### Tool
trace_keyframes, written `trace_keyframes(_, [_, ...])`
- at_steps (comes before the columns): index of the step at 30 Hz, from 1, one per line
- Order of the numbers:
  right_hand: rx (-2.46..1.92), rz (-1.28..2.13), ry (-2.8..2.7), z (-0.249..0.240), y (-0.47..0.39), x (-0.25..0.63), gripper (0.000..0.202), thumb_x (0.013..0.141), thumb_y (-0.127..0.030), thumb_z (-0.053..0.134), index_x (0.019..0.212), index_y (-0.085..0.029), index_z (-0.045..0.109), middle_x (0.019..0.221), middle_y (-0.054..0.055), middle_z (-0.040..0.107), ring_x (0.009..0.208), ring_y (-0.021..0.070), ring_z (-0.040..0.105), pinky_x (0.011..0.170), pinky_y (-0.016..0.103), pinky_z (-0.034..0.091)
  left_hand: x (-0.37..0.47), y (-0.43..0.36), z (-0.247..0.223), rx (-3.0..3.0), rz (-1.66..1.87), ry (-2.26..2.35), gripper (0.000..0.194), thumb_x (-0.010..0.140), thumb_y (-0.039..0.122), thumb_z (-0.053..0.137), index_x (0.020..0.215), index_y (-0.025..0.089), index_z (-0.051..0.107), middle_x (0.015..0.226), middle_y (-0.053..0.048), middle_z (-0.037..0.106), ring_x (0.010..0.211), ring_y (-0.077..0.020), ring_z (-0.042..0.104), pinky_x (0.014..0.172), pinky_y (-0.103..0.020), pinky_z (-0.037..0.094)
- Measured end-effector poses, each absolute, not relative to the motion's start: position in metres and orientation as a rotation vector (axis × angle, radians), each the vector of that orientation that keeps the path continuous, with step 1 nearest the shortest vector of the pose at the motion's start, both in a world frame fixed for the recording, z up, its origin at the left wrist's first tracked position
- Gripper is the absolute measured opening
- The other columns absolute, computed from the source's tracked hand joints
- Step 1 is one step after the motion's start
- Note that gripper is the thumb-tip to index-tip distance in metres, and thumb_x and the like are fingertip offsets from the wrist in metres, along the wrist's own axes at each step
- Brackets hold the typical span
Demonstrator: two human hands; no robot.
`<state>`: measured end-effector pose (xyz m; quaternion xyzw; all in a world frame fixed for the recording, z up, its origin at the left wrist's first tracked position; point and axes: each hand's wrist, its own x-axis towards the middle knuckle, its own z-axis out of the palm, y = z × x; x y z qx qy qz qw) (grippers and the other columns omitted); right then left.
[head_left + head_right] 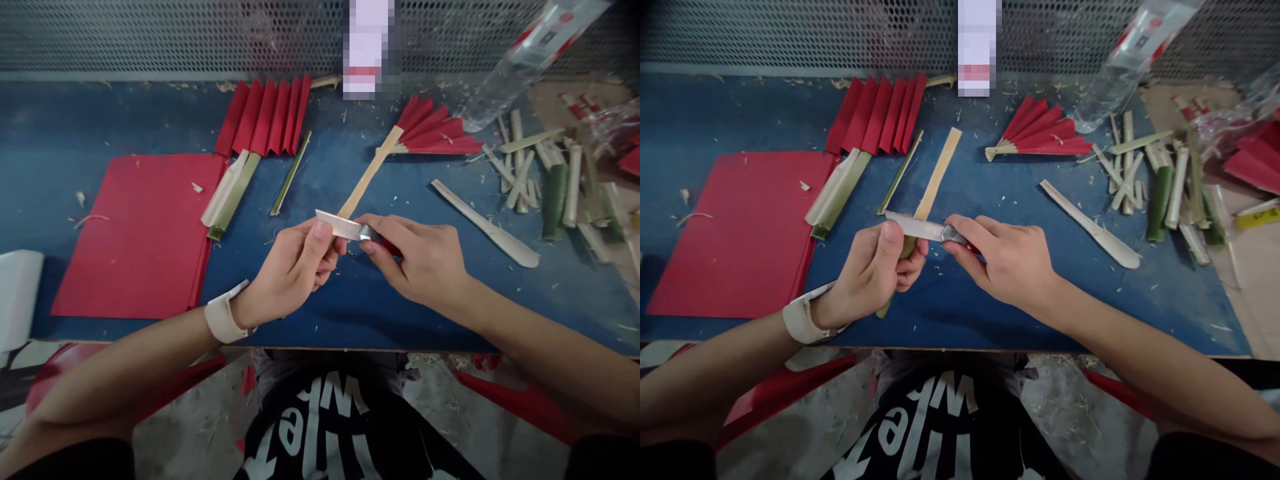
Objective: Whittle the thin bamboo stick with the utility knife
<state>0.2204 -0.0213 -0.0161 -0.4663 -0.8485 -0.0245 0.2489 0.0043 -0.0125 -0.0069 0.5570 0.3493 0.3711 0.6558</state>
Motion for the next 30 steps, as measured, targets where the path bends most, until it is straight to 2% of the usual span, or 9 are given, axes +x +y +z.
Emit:
trace_keyframes(3, [-1.327,-0.087,-2.284,-0.0148,-0.0236,0.216,0.03,0.109,-0.038,0.047,0.121,-0.024,0.071,0.095,0.001,0.082,0.076,0.013,0.075,0.054,0.028,0.04,0.0053,-0.012,-0.0066,1.249,0.865,0.815,0.049,0.101,0.064,0.055,0.085,0.018,0.056,0.057,0.009,0.03,0.043,-0.0048,0.026,0.037,-0.019,0.022])
trace_keyframes(7, [-1.349,-0.127,-2.266,-0.0147,-0.0223,0.2148,0.03,0.109,-0.039,0.048,0.119,-0.025,0.072,0.092,0.0,0.081,0.073,0.0129,0.074,0.054,0.028,0.04,0.0052,-0.0114,-0.0072,1.26,0.874,0.818,0.05,0.103,0.064,0.051,0.086,0.017,0.057,0.058,0.009,0.031,0.043,-0.0048,0.026,0.037,-0.019,0.023])
trace_keyframes(13, [-1.354,-0.044,-2.24,-0.0166,-0.0202,0.2161,0.033,0.109,-0.042,0.045,0.116,-0.023,0.072,0.093,0.003,0.081,0.07,0.0146,0.072,0.053,0.028,0.039,0.0031,-0.012,-0.0117,1.461,0.873,0.819,0.038,0.109,0.052,0.044,0.099,0.018,0.058,0.067,0.006,0.04,0.049,-0.0059,0.037,0.042,-0.018,0.033])
trace_keyframes(19, [-1.373,0.013,-2.229,-0.0137,-0.0252,0.2131,0.032,0.109,-0.041,0.046,0.119,-0.023,0.071,0.094,0.003,0.081,0.071,0.0146,0.072,0.055,0.028,0.042,0.0043,-0.0131,-0.0123,1.445,0.89,0.84,0.038,0.109,0.052,0.045,0.092,0.019,0.054,0.063,0.006,0.038,0.047,-0.0063,0.031,0.04,-0.02,0.031])
trace_keyframes(24, [-1.346,0.018,-2.226,-0.0132,-0.0252,0.2125,0.031,0.109,-0.04,0.048,0.119,-0.023,0.072,0.095,0.002,0.081,0.072,0.0145,0.072,0.055,0.028,0.042,0.0045,-0.0136,-0.0101,1.434,0.89,0.859,0.039,0.108,0.053,0.047,0.089,0.019,0.054,0.063,0.006,0.041,0.046,-0.0054,0.033,0.039,-0.019,0.03])
trace_keyframes(30, [-1.322,-0.046,-2.205,-0.0173,-0.0223,0.2131,0.029,0.108,-0.04,0.051,0.116,-0.023,0.073,0.094,0.003,0.082,0.072,0.0152,0.072,0.055,0.028,0.042,0.0072,-0.0136,-0.0095,1.356,0.897,0.836,0.038,0.108,0.051,0.047,0.087,0.02,0.052,0.06,0.007,0.037,0.043,-0.0053,0.032,0.036,-0.019,0.027])
